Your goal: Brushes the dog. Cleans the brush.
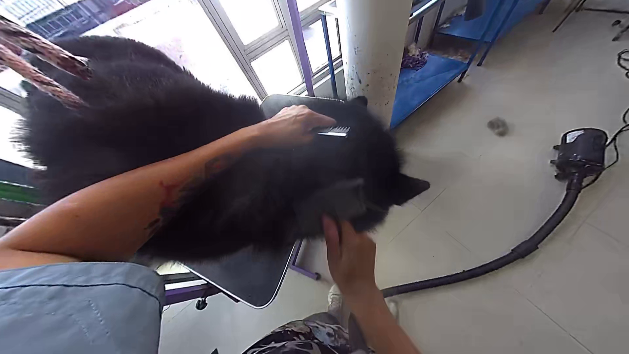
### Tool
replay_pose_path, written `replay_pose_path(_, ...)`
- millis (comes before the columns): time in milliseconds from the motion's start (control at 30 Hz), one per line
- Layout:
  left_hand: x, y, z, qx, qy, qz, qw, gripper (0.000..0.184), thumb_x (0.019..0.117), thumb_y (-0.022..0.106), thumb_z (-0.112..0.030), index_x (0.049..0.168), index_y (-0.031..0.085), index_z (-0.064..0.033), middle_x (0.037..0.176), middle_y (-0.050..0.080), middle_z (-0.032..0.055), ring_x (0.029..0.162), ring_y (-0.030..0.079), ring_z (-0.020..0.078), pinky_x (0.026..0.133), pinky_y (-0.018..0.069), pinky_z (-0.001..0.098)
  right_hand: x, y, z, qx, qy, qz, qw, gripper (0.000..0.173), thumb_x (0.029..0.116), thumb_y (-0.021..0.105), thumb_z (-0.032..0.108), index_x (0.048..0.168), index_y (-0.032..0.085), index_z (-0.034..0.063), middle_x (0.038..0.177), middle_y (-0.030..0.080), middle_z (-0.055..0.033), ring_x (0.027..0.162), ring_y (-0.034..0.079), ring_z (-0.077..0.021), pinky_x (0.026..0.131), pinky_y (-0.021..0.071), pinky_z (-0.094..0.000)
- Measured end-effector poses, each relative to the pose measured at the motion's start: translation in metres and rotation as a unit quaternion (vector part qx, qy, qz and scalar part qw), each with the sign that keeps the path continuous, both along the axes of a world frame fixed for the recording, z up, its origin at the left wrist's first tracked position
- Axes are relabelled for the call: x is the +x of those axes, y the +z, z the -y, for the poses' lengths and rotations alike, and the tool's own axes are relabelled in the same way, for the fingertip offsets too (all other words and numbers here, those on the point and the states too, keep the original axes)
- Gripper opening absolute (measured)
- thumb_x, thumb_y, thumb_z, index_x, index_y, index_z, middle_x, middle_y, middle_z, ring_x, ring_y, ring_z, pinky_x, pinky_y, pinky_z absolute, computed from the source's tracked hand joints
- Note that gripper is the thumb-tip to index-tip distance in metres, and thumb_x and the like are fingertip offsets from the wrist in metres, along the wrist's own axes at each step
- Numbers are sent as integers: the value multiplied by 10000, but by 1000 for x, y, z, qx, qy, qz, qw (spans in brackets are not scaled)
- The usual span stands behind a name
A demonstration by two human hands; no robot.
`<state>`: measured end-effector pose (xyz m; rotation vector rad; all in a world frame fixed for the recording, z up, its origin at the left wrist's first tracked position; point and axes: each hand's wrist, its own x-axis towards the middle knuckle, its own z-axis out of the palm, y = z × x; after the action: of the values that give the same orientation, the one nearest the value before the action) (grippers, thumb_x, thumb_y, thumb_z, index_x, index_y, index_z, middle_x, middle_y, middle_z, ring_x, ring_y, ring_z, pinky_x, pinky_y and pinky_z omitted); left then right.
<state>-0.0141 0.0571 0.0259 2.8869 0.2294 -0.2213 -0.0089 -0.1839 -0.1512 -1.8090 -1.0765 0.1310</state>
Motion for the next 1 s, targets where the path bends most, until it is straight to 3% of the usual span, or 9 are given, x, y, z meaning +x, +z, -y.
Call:
replay_pose_path(200,-14,1,0,9,-14,29,999,171,915,533,25,1009,675,20,753,631,183,705,633,380,597,439,577,-23,-58,48,-138,123,19,983,543,1029,490,452,787,723,25,491,566,-84,452,627,-272,427,490,-464)
replay_pose_path(333,-16,1,3,24,-49,38,998,179,922,553,-30,1043,685,-18,726,631,151,676,636,357,570,426,541,19,32,22,-54,112,131,984,641,1055,377,569,659,607,121,440,442,-4,389,516,-176,367,382,-360)
replay_pose_path(433,-21,8,5,26,-44,38,998,170,923,567,51,1051,674,14,758,647,198,709,651,408,598,443,578,78,59,13,-178,89,228,953,629,1033,439,589,723,672,93,494,522,-84,464,600,-298,414,445,-471)
replay_pose_path(567,-24,8,7,21,-23,59,998,178,887,570,19,1006,693,-29,728,640,161,694,645,384,578,431,575,152,51,88,-388,30,268,881,729,1046,361,623,783,691,29,592,612,-182,602,675,-415,516,487,-579)
replay_pose_path(667,-21,8,9,21,-22,69,997,145,879,589,6,976,684,-45,707,625,138,671,634,361,564,420,558,123,76,67,-203,31,321,924,678,1039,389,578,647,637,83,457,490,-64,417,564,-267,390,401,-436)
replay_pose_path(767,-21,11,8,12,-36,89,995,83,905,596,-27,941,671,-36,691,611,121,648,620,322,556,412,518,84,67,0,-58,79,295,951,569,1018,500,550,673,632,117,463,474,-25,411,539,-223,392,402,-404)
replay_pose_path(867,-23,8,4,12,-38,106,994,81,862,594,-21,899,663,-41,672,602,111,630,616,315,539,407,515,120,26,21,-135,62,310,939,580,999,524,552,691,668,83,477,524,-75,432,587,-285,406,444,-471)
replay_pose_path(933,-20,5,5,22,-25,96,995,67,868,599,-17,902,652,-41,675,598,125,641,620,344,542,410,539,134,29,54,-221,45,318,921,620,1009,486,563,719,693,56,485,547,-102,451,610,-313,424,447,-486)
replay_pose_path(1000,-14,13,2,38,-6,87,995,109,873,602,-14,951,675,-38,694,611,144,667,627,373,561,411,559,123,54,51,-189,46,338,921,606,1006,488,541,673,678,71,464,530,-75,419,588,-272,391,422,-440)
